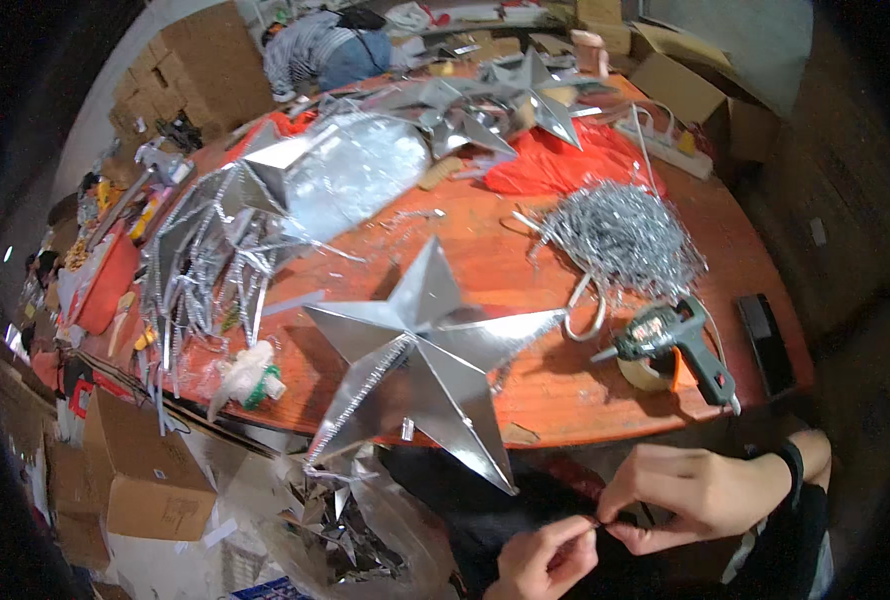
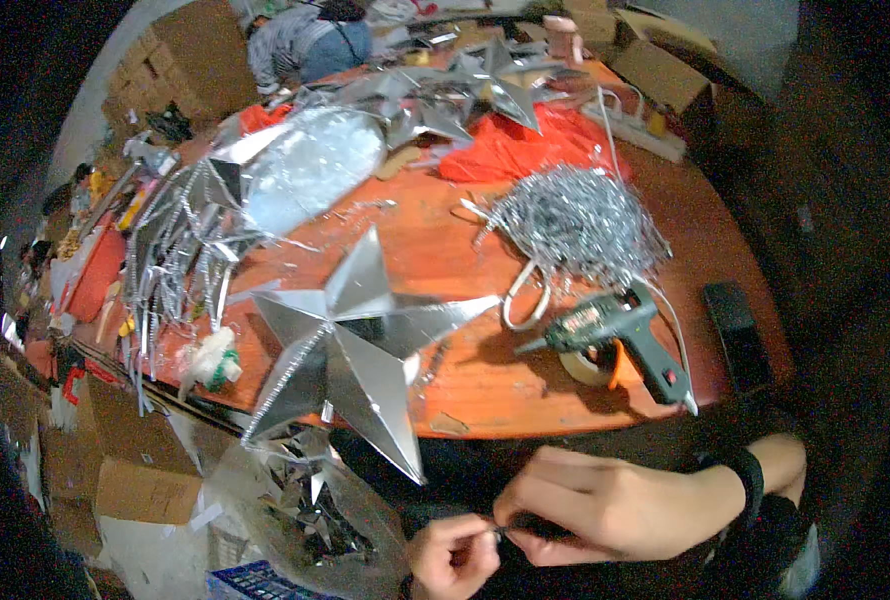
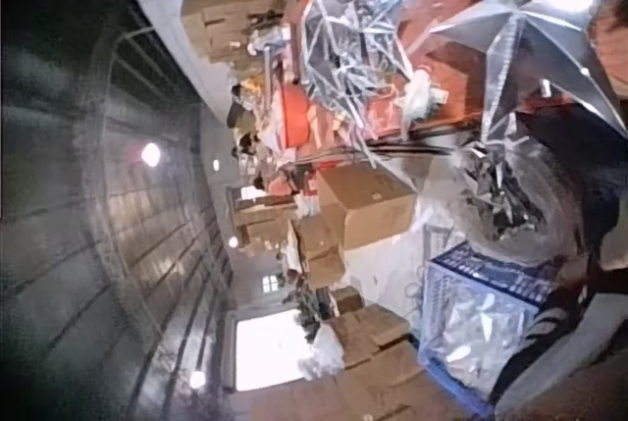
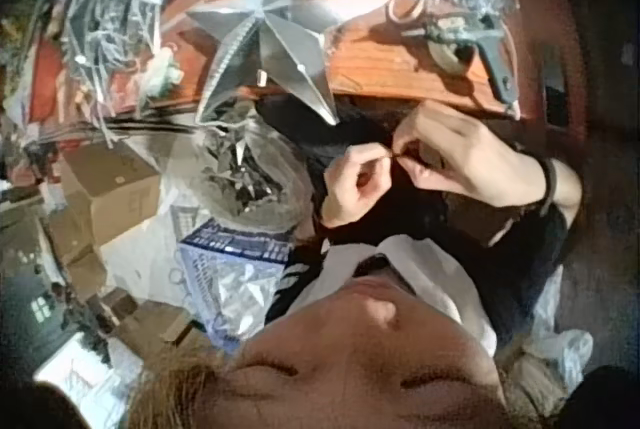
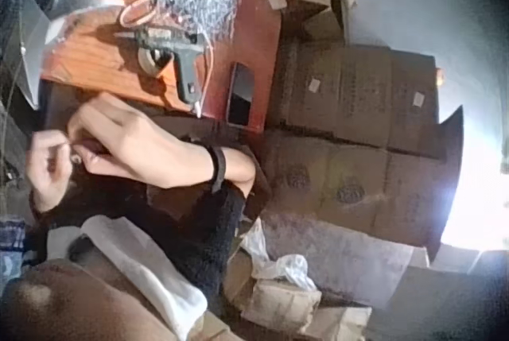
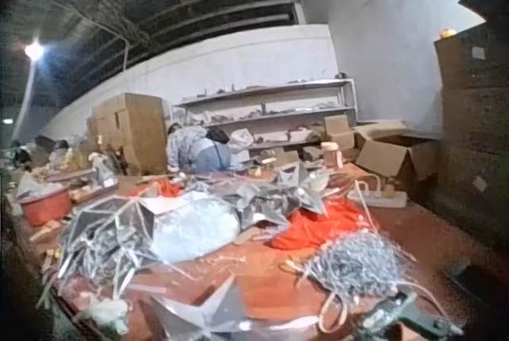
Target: Assembling large 3D silver star decorations by gluing silver trim onto the seams.
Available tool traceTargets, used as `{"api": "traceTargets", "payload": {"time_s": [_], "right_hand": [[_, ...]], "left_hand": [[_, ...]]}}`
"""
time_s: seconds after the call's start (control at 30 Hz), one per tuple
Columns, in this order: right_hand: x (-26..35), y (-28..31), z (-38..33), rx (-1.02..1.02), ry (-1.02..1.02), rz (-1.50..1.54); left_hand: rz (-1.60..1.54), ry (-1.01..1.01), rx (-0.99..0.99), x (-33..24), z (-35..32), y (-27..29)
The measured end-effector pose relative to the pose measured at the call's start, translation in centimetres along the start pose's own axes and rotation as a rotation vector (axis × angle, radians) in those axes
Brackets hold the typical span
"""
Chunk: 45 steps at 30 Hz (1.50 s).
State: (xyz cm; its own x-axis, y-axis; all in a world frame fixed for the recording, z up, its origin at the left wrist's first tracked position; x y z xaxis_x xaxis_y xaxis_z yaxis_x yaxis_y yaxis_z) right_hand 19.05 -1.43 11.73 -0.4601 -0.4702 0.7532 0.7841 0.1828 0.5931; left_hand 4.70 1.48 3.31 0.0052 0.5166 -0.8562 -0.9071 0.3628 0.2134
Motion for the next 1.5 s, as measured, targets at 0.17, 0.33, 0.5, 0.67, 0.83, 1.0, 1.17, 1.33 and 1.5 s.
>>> {"api": "traceTargets", "payload": {"time_s": [0.17, 0.33, 0.5, 0.67, 0.83, 1.0, 1.17, 1.33, 1.5], "right_hand": [[0.0, -0.1, 0.2, -0.063, -0.005, 0.009], [0.1, -0.3, 0.3, -0.071, -0.018, 0.007], [0.0, -0.5, 0.2, -0.058, 0.003, -0.009], [0.1, -0.6, 0.3, -0.036, 0.009, -0.041], [0.7, -0.2, 1.0, 0.021, 0.052, -0.107], [2.7, 1.2, 2.9, 0.124, 0.083, -0.161], [1.9, 3.2, 8.8, 0.088, 0.063, -0.276], [0.2, 4.8, 12.8, 0.094, -0.101, -0.405], [-3.4, 3.6, 15.2, 0.018, 0.156, -0.481]], "left_hand": [[-0.072, 0.119, 0.000, 0.0, 0.1, 0.6], [-0.066, 0.066, 0.062, 0.7, -0.4, 0.8], [-0.196, 0.189, 0.134, 2.5, -2.6, 1.1], [-0.129, 0.228, 0.232, 1.6, -1.3, 1.0], [0.006, 0.038, 0.083, 0.0, -0.2, 1.2], [0.023, 0.062, 0.113, -0.5, -0.3, 1.6], [0.061, -0.029, 0.192, 1.9, -3.6, 2.6], [-0.292, 0.053, 0.271, 1.1, -2.2, 1.6], [-0.293, 0.112, 0.239, 1.8, -2.4, 1.7]]}}
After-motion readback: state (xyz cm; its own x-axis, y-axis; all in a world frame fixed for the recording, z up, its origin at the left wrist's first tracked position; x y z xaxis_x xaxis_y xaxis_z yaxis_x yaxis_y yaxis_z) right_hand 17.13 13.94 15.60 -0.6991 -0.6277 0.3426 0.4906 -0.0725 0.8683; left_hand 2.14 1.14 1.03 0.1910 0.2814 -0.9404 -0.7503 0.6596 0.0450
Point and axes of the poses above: each hand's wrist, its own z-axis towards the middle knuckle, its own y-axis out of the back of the hand, x = y × z, the point moved 4 cm from there along z, towards the middle knuckle, and after that the axes turned 8 degrees about y, right-handed, at the moved point
